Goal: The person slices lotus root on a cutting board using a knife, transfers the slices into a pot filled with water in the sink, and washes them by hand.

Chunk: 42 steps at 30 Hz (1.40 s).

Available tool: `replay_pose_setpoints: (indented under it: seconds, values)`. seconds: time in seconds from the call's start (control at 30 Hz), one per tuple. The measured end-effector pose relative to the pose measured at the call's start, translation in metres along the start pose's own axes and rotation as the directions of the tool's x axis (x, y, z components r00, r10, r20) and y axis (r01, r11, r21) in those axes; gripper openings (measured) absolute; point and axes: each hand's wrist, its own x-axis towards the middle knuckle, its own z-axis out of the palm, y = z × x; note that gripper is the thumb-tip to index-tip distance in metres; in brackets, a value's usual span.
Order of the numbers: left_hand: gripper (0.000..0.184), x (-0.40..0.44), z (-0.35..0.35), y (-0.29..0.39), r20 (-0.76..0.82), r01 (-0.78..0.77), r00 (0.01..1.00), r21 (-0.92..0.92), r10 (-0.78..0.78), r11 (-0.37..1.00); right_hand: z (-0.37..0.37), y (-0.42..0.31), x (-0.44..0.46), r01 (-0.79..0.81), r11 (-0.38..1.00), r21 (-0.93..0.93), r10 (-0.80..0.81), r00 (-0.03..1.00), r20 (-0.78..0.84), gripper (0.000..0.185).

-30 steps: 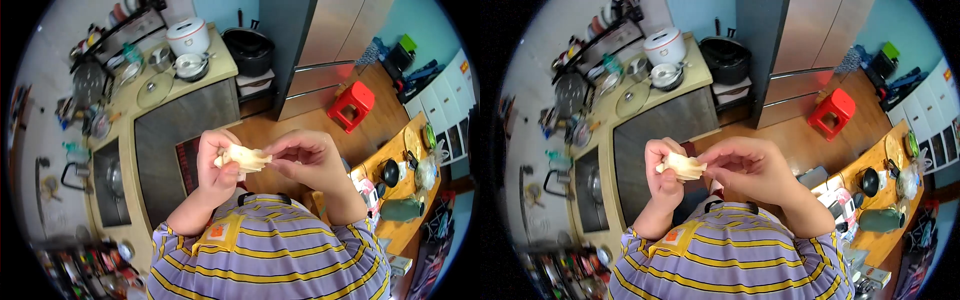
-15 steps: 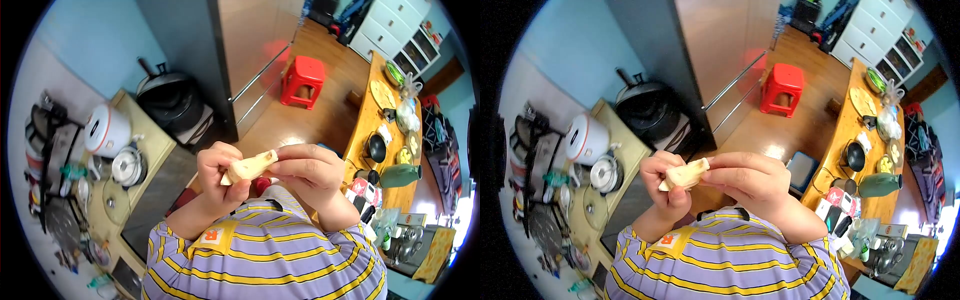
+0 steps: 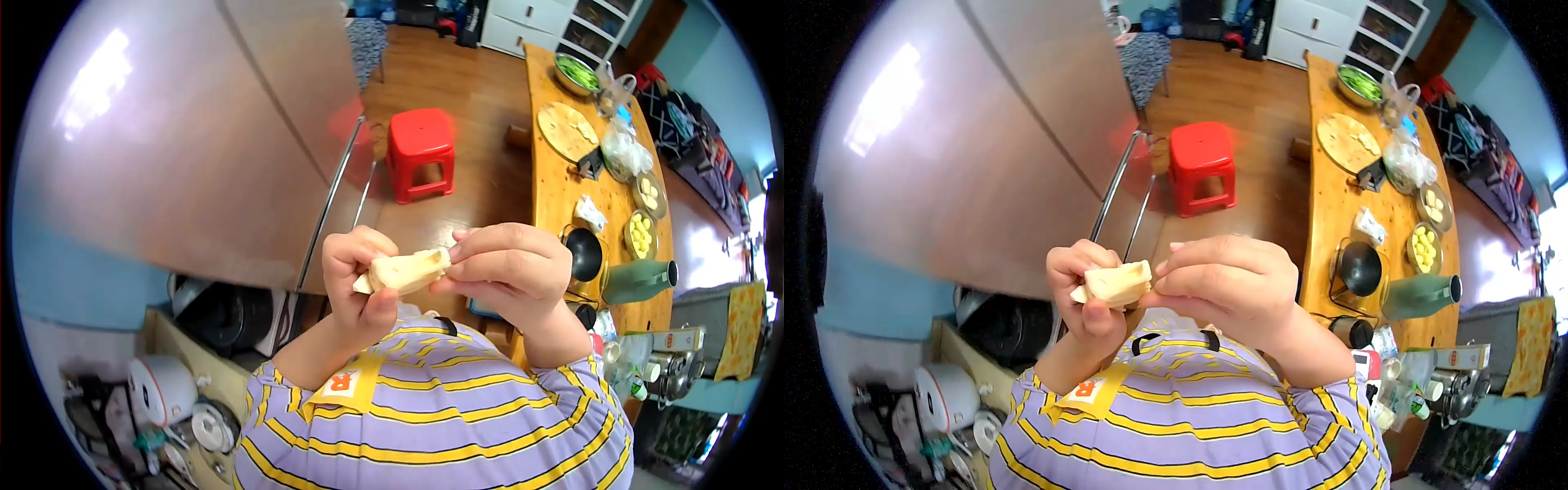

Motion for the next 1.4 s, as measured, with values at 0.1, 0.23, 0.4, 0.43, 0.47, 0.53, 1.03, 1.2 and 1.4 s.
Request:
replay_pose_setpoints:
  seconds: [0.1, 0.23, 0.4, 0.43, 0.47, 0.53, 1.03, 1.2, 1.4]
  values:
    - [0.048, 0.041, 0.01, -0.05, 0.089, 0.038, 0.995, -0.061, -0.033, 0.997, -0.018, 0.043, 0.012, -0.029, 0.999, -0.037, 0.029, 1.0, -0.01, 0.023]
    - [0.046, 0.099, 0.031, -0.12, 0.2, 0.107, 0.978, -0.208, -0.065, 0.972, -0.041, 0.103, 0.025, -0.1, 0.987, -0.124, 0.092, 0.994, -0.063, 0.022]
    - [0.042, 0.195, 0.05, -0.215, 0.368, 0.193, 0.929, -0.393, -0.039, 0.899, -0.064, 0.186, 0.069, -0.161, 0.947, -0.28, 0.137, 0.985, -0.105, 0.023]
    - [0.041, 0.216, 0.053, -0.234, 0.38, 0.186, 0.925, -0.402, -0.022, 0.897, -0.069, 0.204, 0.083, -0.172, 0.935, -0.312, 0.139, 0.982, -0.124, 0.023]
    - [0.04, 0.237, 0.055, -0.249, 0.409, 0.201, 0.912, -0.401, -0.022, 0.894, -0.073, 0.221, 0.095, -0.192, 0.922, -0.337, 0.152, 0.978, -0.143, 0.023]
    - [0.039, 0.282, 0.061, -0.278, 0.46, 0.224, 0.888, -0.398, -0.018, 0.89, -0.082, 0.253, 0.12, -0.231, 0.893, -0.387, 0.172, 0.968, -0.181, 0.024]
    - [0.044, 0.406, 0.177, -0.447, 0.688, 0.444, 0.724, -0.428, -0.034, 0.787, -0.168, 0.401, 0.145, -0.446, 0.683, -0.578, 0.231, 0.883, -0.409, 0.025]
    - [0.042, 0.413, 0.244, -0.474, 0.759, 0.645, 0.635, -0.417, -0.145, 0.64, -0.222, 0.43, 0.124, -0.473, 0.672, -0.569, 0.191, 0.854, -0.484, 0.026]
    - [0.04, 0.424, 0.332, -0.504, 0.837, 0.729, 0.529, -0.363, -0.141, 0.58, -0.299, 0.451, 0.105, -0.486, 0.589, -0.646, 0.154, 0.852, -0.501, 0.026]
